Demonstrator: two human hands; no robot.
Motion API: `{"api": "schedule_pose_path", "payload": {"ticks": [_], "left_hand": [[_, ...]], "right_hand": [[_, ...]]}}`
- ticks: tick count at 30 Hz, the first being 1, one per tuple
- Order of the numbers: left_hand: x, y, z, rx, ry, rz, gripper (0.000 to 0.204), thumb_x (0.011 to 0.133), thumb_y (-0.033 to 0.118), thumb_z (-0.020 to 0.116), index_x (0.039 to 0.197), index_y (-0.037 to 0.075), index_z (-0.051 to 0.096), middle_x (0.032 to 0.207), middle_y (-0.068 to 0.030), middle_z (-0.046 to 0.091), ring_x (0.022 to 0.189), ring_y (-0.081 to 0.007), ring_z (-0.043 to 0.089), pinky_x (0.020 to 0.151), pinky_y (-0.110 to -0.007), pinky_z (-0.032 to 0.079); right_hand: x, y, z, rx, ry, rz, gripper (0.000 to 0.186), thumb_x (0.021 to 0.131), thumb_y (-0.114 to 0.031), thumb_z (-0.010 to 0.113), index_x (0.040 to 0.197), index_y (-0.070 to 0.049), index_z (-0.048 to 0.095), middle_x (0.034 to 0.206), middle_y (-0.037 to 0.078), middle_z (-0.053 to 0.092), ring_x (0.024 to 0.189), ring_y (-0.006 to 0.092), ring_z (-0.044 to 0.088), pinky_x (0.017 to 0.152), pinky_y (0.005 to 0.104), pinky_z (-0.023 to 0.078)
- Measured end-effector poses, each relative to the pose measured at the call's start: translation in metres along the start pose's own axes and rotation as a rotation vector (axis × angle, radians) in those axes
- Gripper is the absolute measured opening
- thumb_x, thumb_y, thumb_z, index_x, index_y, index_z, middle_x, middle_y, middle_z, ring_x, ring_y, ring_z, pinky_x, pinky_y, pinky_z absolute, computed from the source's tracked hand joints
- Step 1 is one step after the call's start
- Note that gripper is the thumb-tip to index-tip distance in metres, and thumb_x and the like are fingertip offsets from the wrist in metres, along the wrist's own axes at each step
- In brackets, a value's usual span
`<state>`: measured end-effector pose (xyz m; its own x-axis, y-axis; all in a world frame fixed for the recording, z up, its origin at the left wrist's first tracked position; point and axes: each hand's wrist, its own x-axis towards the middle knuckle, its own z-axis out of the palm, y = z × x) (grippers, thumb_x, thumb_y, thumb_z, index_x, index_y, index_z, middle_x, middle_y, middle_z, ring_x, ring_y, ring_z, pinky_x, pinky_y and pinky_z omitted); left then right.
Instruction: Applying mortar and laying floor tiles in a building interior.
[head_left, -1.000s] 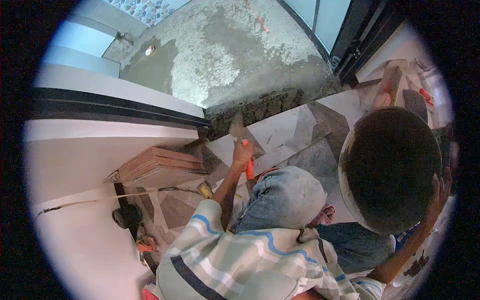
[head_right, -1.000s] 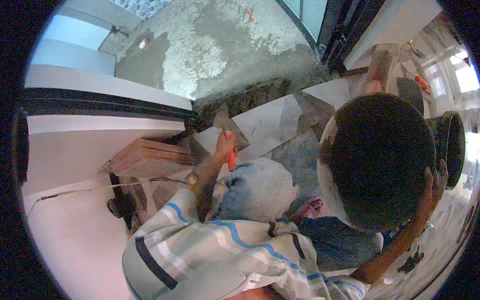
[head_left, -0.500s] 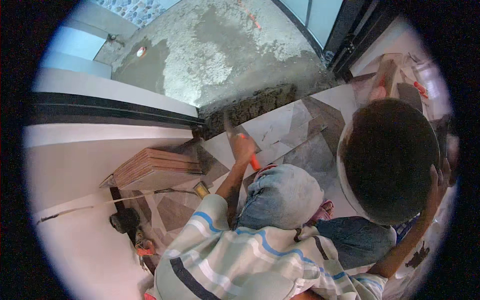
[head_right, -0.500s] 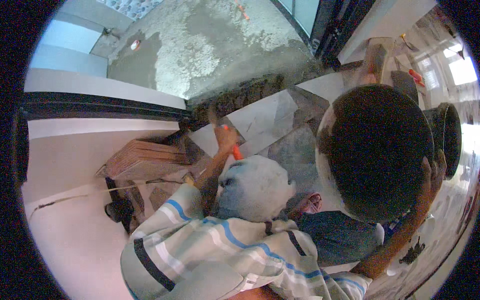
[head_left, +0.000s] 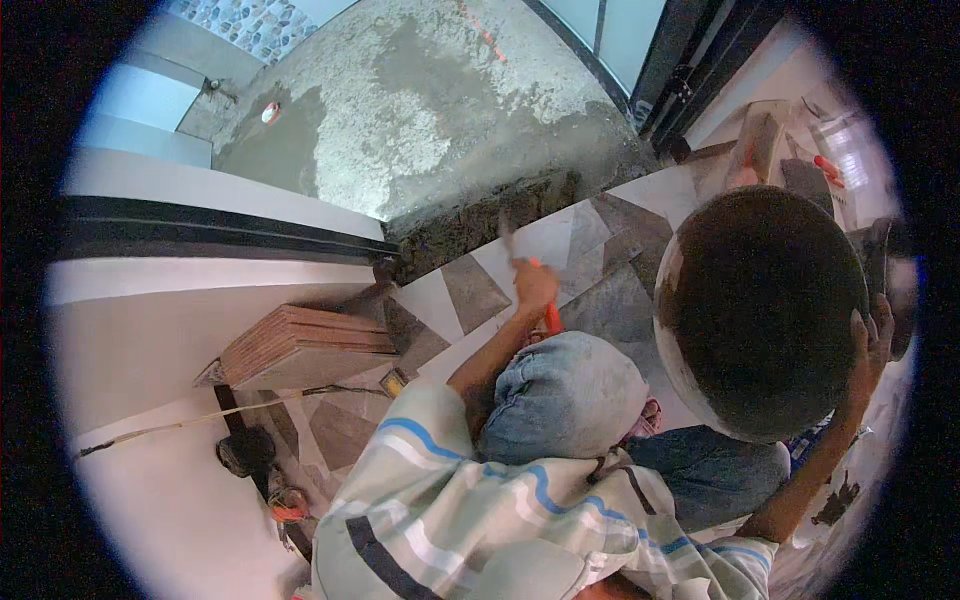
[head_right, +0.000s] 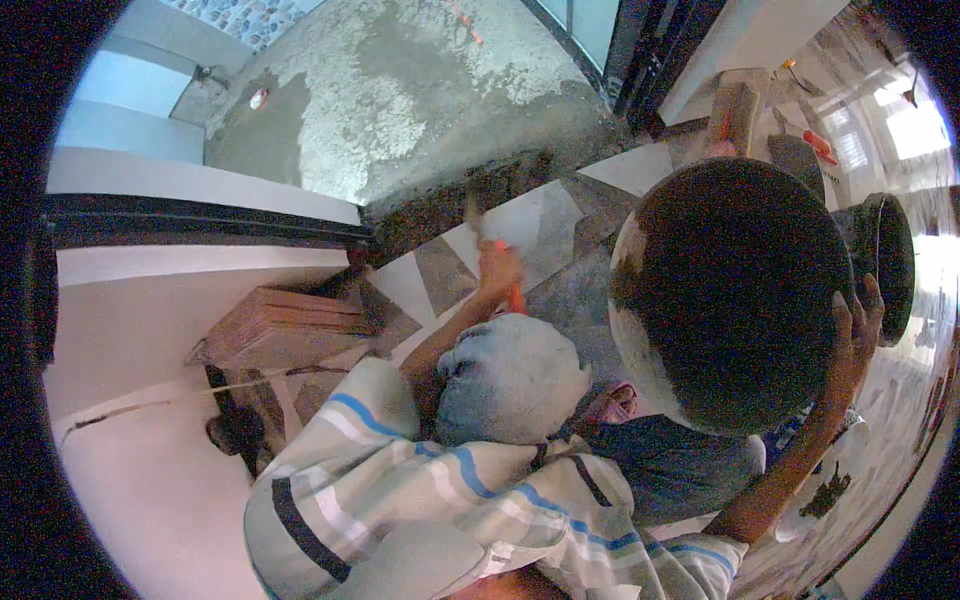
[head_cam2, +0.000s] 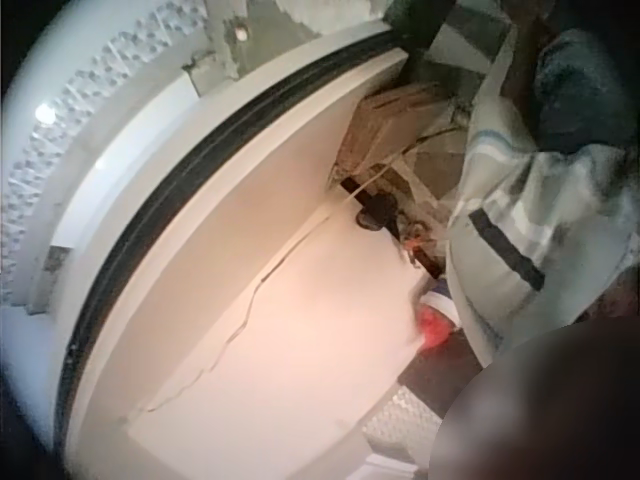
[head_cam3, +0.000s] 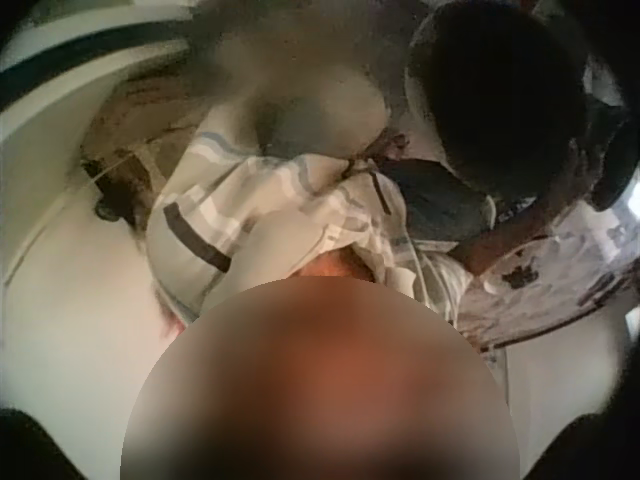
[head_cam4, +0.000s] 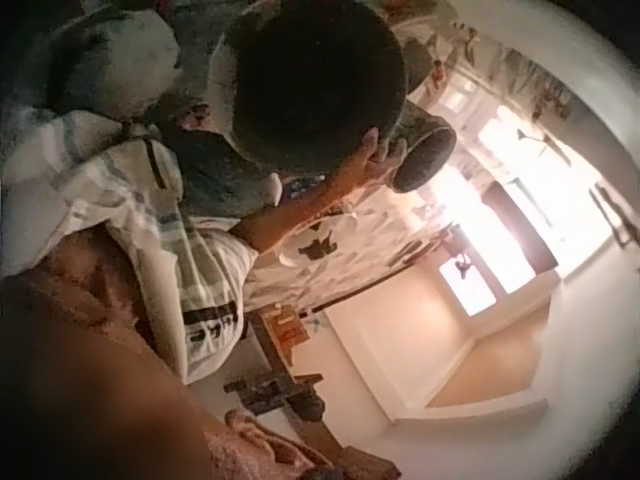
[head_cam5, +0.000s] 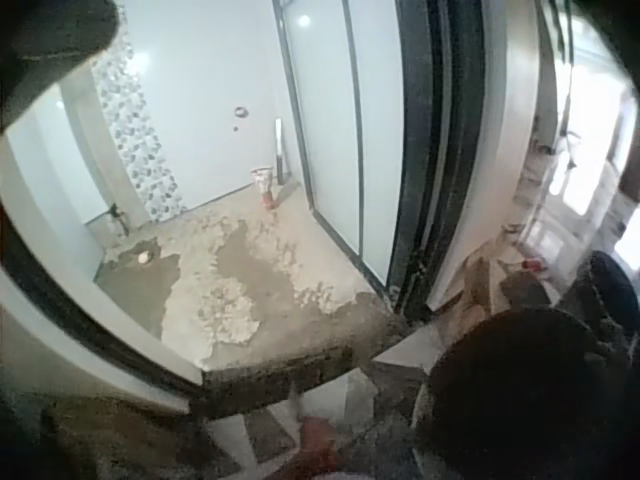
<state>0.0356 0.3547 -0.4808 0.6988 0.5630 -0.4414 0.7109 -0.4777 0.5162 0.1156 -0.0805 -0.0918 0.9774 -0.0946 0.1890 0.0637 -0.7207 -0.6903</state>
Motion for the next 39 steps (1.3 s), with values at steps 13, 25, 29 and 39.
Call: {"api": "schedule_pose_path", "payload": {"ticks": [13,25,29,39], "left_hand": [[-0.027,-0.031,-0.087,-0.013,0.056,0.054,0.049,0.081,0.027,0.054,0.114,-0.007,0.040,0.096,-0.0276,0.059,0.086,-0.0439,0.060,0.075,-0.051,0.048],[-0.031,-0.199,-0.134,0.276,0.262,-0.037,0.050,0.079,0.019,0.053,0.113,-0.010,0.031,0.099,-0.0341,0.057,0.091,-0.0453,0.059,0.081,-0.048,0.047],[-0.005,-0.178,-0.141,-0.125,0.151,-0.263,0.051,0.079,0.019,0.052,0.112,-0.012,0.030,0.095,-0.0325,0.058,0.089,-0.0437,0.060,0.078,-0.047,0.048],[0.016,-0.117,-0.093,0.156,0.083,-0.172,0.044,0.080,0.020,0.051,0.105,-0.015,0.043,0.090,-0.0281,0.060,0.082,-0.0427,0.061,0.075,-0.045,0.050]], "right_hand": [[-0.009,0.011,0.001,0.017,0.015,0.053,0.042,0.087,-0.022,0.057,0.121,0.002,0.053,0.136,0.013,0.041,0.127,0.0252,0.036,0.106,0.0345,0.026],[-0.006,0.007,0.000,-0.127,0.037,-0.058,0.046,0.087,-0.019,0.058,0.126,0.001,0.047,0.135,0.012,0.042,0.123,0.0243,0.039,0.104,0.0355,0.029],[-0.009,-0.010,0.007,0.093,0.029,0.063,0.052,0.088,-0.019,0.059,0.132,-0.001,0.039,0.129,0.014,0.047,0.117,0.0227,0.045,0.100,0.0341,0.034],[-0.004,-0.005,-0.002,0.049,0.020,0.023,0.044,0.089,-0.020,0.058,0.125,0.003,0.048,0.133,0.010,0.043,0.116,0.0193,0.046,0.098,0.0300,0.035]]}}
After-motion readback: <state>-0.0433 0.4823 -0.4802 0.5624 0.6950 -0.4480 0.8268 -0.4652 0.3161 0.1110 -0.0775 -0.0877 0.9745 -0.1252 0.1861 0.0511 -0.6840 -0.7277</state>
